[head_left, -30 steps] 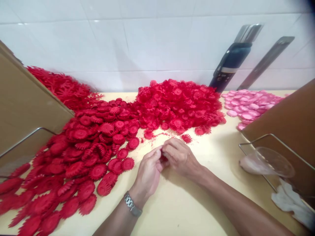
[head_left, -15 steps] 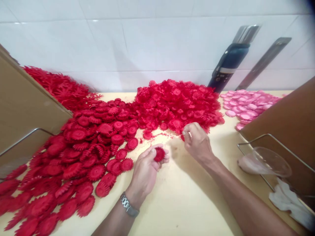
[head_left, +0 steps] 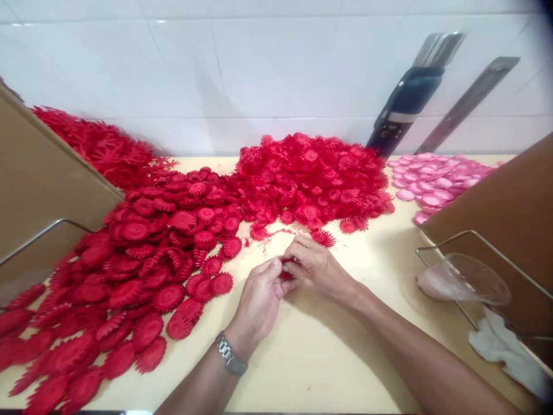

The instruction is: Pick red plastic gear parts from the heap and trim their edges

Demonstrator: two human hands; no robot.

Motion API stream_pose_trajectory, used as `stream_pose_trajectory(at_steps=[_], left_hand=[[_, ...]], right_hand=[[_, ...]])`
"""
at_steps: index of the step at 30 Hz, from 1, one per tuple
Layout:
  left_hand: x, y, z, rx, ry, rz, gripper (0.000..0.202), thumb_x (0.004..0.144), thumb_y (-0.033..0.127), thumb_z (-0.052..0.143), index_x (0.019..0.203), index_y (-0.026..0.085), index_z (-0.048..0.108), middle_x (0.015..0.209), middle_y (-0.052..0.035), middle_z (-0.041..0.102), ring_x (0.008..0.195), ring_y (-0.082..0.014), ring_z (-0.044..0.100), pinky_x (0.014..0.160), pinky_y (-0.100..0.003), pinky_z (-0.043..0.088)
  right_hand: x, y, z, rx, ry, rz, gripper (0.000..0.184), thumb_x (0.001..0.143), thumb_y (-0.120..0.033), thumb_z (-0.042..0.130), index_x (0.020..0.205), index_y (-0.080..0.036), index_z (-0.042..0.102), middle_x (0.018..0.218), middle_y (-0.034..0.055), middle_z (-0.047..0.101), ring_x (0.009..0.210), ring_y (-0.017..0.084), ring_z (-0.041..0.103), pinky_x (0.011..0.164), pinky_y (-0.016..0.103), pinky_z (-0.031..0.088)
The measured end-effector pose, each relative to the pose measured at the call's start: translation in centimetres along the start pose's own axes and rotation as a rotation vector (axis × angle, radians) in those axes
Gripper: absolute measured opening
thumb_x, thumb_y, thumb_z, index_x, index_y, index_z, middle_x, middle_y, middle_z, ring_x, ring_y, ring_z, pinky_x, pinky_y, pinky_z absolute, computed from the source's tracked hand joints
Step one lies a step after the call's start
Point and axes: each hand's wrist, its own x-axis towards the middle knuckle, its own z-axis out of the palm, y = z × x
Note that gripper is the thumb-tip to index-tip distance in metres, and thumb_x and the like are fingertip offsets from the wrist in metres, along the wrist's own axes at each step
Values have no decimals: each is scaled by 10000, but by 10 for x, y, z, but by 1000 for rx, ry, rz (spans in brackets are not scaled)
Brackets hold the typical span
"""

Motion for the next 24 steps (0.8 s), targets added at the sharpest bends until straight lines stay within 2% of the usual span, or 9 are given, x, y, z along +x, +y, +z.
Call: stream_pose_trajectory(at_steps=[6, 11, 13, 15, 17, 19, 22, 24], left_hand=[[0, -1, 0, 25, 32, 16, 126, 786, 215, 558, 801, 117, 635, 772, -53, 640, 740, -151, 591, 687, -272, 485], [-1, -3, 0, 82, 38, 59, 157, 794, 267, 570, 866, 136, 618, 827, -52, 647, 720, -127, 588, 599, -207, 457], [-1, -3, -1, 131, 43, 90, 176, 768, 266, 607, 904, 154, 596, 869, -48, 648, 755, -135, 598, 612, -209, 466], [0, -2, -1, 178, 88, 112, 175, 722, 243, 653, 852, 155, 577, 817, -32, 651, 713, -136, 609, 597, -221, 481], [1, -1, -2, 204, 152, 102, 179, 666, 230, 690, 747, 144, 556, 671, -7, 633, 575, -126, 597, 526, -227, 484], [2, 1, -4, 204, 176, 74, 201, 620, 235, 709, 666, 135, 541, 537, 14, 588, 440, -114, 551, 433, -222, 460], [3, 5, -5, 172, 147, 35, 212, 584, 250, 716, 626, 129, 548, 459, 24, 550, 343, -105, 496, 335, -207, 402], [3, 7, -5, 147, 115, 8, 213, 575, 259, 716, 631, 131, 556, 465, 29, 547, 318, -100, 480, 303, -199, 371]], right_hand=[[-2, -2, 5, -99, 119, -25, 198, 861, -92, 361, 732, -168, 490, 683, 23, 459, 611, 124, 425, 557, 246, 357], [-1, -4, 7, -60, 227, 18, 177, 863, -152, 396, 704, -178, 468, 643, 17, 461, 587, 124, 430, 531, 244, 355], [-1, -5, 5, -49, 244, 47, 166, 837, -142, 417, 683, -183, 465, 634, 15, 477, 577, 122, 435, 520, 242, 351], [-1, -9, 2, 8, 235, 111, 162, 813, -152, 448, 654, -184, 460, 612, 8, 484, 554, 115, 433, 501, 239, 342], [-1, -14, -2, 152, 197, 245, 178, 807, -200, 483, 632, -185, 455, 582, -4, 491, 526, 106, 437, 481, 234, 339], [-1, -19, -5, 457, 107, 372, 202, 821, -277, 492, 645, -191, 444, 548, -17, 510, 495, 106, 471, 474, 236, 366], [1, -21, -8, 1018, -69, 419, 261, 824, -390, 503, 671, -201, 410, 507, -27, 549, 471, 137, 555, 497, 281, 438], [2, -19, -8, 1156, -114, 427, 302, 795, -417, 550, 646, -197, 405, 480, -29, 548, 455, 144, 565, 481, 280, 437]])
